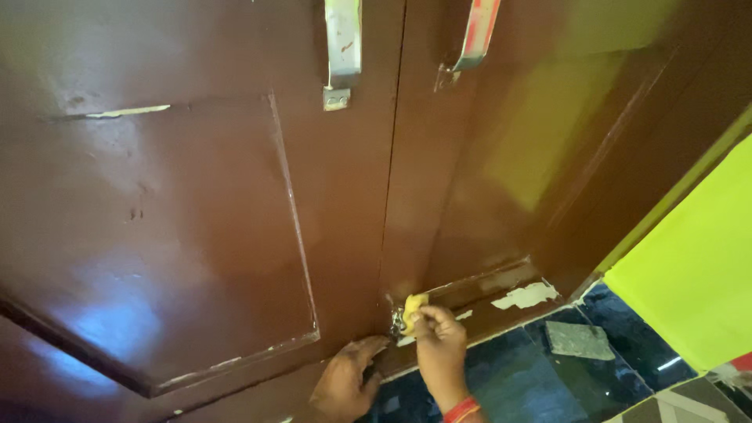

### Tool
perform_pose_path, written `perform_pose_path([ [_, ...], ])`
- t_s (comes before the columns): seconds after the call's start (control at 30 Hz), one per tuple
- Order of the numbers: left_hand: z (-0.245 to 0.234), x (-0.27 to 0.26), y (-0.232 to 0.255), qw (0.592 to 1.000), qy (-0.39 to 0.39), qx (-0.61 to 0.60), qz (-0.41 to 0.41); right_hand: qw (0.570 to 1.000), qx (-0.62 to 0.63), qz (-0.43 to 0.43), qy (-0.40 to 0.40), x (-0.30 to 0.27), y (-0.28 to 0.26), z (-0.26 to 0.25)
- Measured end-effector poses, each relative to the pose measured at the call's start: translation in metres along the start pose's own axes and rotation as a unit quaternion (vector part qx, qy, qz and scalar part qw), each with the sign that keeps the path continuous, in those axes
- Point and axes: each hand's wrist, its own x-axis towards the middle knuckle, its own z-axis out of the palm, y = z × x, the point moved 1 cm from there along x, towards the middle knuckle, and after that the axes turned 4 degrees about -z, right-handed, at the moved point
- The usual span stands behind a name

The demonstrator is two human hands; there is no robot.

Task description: The person wipes a brown double door with frosted glass panels using a yellow sponge. They clean the upper frame, side edges, lower panels, and the area around the metal handles, moving systematically across the door surface.

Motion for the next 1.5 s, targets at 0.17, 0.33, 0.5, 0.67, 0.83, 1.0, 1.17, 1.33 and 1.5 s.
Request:
perform_pose_path([
  [0.17,-0.002,0.001,0.003,0.995,-0.031,-0.038,-0.082,0.983,-0.165,-0.076,-0.003,-0.009,-0.008,0.004],
  [0.33,-0.005,0.005,0.005,0.997,-0.029,-0.023,-0.070,0.994,-0.102,-0.046,0.002,0.000,-0.012,0.004],
  [0.5,0.000,0.000,0.002,1.000,-0.003,0.013,-0.001,0.982,-0.189,-0.028,-0.007,-0.011,-0.012,0.004],
  [0.67,0.001,-0.002,-0.004,1.000,-0.009,0.001,-0.008,0.994,-0.025,-0.107,0.007,-0.010,-0.020,0.003],
  [0.83,-0.001,-0.002,-0.002,1.000,0.004,0.004,-0.002,0.986,-0.164,-0.029,-0.021,-0.008,-0.012,0.001],
  [1.0,-0.004,-0.004,0.001,0.995,-0.045,-0.005,-0.092,0.991,-0.111,-0.080,-0.008,-0.007,-0.008,0.003],
  [1.17,-0.006,-0.003,0.002,1.000,0.012,0.017,0.007,0.987,-0.155,-0.045,-0.011,-0.011,-0.011,-0.001],
  [1.33,-0.005,-0.005,0.002,0.998,-0.026,-0.015,-0.057,0.979,-0.182,-0.088,-0.035,-0.007,-0.021,0.001],
  [1.5,-0.001,-0.005,-0.003,0.999,0.004,0.034,-0.009,0.996,-0.073,-0.036,-0.038,-0.008,-0.013,0.002],
])
